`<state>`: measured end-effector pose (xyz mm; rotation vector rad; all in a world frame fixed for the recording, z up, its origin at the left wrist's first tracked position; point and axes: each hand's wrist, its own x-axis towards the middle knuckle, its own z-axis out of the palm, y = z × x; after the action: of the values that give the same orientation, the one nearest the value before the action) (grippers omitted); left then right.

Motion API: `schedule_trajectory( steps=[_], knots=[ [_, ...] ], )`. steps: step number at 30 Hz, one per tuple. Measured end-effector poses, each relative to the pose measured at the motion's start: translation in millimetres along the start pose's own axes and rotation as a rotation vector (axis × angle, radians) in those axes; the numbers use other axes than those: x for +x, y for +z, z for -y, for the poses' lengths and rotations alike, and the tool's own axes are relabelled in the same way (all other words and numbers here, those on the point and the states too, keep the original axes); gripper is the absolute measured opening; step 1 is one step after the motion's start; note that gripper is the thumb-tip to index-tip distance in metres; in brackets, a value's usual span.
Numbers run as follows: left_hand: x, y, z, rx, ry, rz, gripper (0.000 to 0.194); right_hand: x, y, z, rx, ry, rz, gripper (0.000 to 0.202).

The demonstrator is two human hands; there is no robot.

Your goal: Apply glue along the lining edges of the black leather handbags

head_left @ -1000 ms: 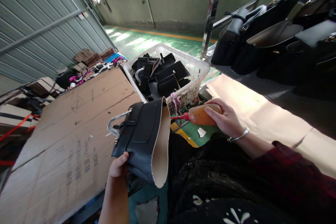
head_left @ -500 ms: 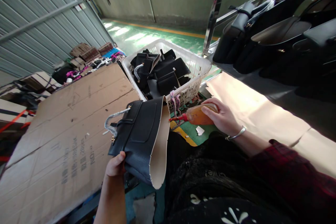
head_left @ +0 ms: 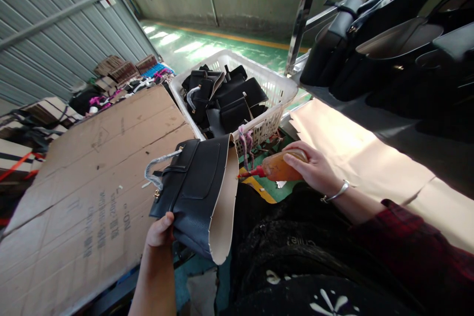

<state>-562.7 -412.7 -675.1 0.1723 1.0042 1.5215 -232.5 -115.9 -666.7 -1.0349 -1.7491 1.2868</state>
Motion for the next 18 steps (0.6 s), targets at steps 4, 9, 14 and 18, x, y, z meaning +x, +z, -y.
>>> schedule_trajectory(
  steps=[4,9,14,18],
  knots=[
    [-1,2.4,0,0.031,-0.042,-0.013,0.024,5,0,-3,-0.019,-0.035,-0.044,0.021],
    [1,7.6,0,0.057,-0.048,-0.119,0.028,8,1,-6,-0.034,-0.046,-0.119,0.023],
    [-1,11.2,-1,0.05,-0.05,-0.179,0.03,10,4,-9,0.039,-0.003,-0.18,0.025],
    [-1,8.0,-1,0.039,-0.059,-0.115,0.028,14,7,-14,0.078,0.058,-0.147,0.026]
  ],
)
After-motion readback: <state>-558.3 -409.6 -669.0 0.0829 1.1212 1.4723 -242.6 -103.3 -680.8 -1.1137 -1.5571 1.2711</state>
